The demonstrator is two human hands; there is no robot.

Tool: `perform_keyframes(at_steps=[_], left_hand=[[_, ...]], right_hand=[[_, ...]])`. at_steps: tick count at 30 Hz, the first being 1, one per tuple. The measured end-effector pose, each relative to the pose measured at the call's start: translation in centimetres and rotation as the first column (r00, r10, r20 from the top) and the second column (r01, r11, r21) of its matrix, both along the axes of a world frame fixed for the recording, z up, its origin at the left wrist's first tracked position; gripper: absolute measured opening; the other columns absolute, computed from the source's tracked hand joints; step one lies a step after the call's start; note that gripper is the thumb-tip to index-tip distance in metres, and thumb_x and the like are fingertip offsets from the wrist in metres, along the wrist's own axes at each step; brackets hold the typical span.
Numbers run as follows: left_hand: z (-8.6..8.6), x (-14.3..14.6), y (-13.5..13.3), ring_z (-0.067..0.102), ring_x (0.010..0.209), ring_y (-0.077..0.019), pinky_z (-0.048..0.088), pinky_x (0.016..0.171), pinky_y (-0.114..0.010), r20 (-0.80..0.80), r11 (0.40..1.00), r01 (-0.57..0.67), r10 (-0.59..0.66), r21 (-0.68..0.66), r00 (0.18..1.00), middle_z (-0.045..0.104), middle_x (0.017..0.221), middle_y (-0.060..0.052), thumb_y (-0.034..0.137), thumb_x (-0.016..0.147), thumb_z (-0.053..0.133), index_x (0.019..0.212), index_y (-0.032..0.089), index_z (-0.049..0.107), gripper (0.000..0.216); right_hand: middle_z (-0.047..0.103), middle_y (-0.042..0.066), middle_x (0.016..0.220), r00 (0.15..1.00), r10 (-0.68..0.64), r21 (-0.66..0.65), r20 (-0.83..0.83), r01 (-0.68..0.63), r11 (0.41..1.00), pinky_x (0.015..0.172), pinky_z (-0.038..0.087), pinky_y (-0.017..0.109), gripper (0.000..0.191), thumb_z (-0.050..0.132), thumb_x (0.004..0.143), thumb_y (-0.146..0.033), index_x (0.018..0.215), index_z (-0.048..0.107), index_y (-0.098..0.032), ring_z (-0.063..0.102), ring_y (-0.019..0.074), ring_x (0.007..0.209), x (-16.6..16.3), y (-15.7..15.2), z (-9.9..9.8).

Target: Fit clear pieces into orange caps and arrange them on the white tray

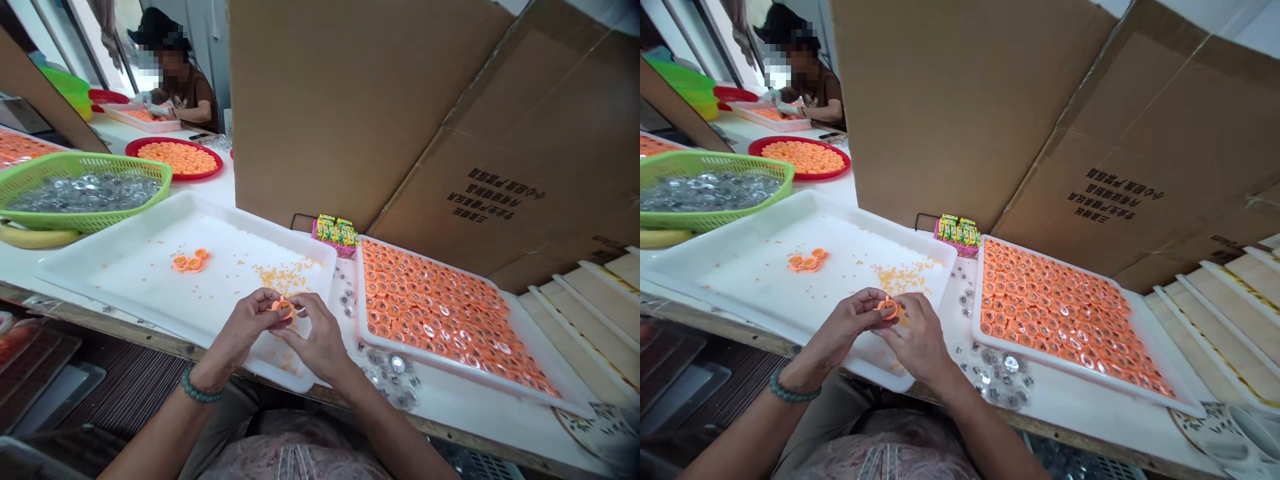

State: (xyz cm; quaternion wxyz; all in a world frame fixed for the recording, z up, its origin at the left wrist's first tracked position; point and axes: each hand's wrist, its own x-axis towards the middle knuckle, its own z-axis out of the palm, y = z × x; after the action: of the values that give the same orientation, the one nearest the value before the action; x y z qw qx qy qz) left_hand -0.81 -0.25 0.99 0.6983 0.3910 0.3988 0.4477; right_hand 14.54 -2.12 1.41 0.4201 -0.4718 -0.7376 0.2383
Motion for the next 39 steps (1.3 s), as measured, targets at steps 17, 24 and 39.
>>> perform_keyframes(at_steps=[17,24,39], left_hand=[[-0.2,0.1,-0.4,0.058,0.068,-0.0128,0.047,0.066,-0.024,-0.075,0.994,-0.026,0.034,0.108,0.997,0.064,0.073,0.0,0.027,0.067,0.074,0.082,0.016,0.059,0.024],[-0.6,-0.2,-0.4,0.058,0.069,-0.0126,0.046,0.066,-0.024,-0.093,0.99,0.002,0.011,0.138,0.996,0.064,0.073,-0.001,0.026,0.069,0.073,0.082,0.016,0.058,0.022],[-0.6,0.7,-0.3,0.061,0.073,-0.0134,0.049,0.072,-0.027,-0.039,0.999,0.009,-0.007,0.049,0.999,0.068,0.082,-0.003,0.028,0.07,0.073,0.092,0.016,0.058,0.029]], right_hand=[[0.061,0.008,0.092,0.992,-0.007,0.271,0.129,-0.028,0.962,0.075,0.05,0.035,0.036,0.055,0.083,-0.02,0.119,0.056,-0.024,0.056,0.0202,0.087,0.0,0.1,-1.3],[0.061,0.008,0.09,0.993,0.038,0.294,0.11,-0.07,0.953,0.075,0.049,0.035,0.037,0.055,0.083,-0.02,0.12,0.056,-0.024,0.056,0.0198,0.086,0.0,0.3,-1.7],[0.061,0.006,0.087,0.971,-0.223,0.279,0.087,0.192,0.941,0.075,0.049,0.033,0.025,0.056,0.078,-0.016,0.102,0.062,-0.019,0.057,0.0181,0.083,-0.4,0.0,-1.8]])
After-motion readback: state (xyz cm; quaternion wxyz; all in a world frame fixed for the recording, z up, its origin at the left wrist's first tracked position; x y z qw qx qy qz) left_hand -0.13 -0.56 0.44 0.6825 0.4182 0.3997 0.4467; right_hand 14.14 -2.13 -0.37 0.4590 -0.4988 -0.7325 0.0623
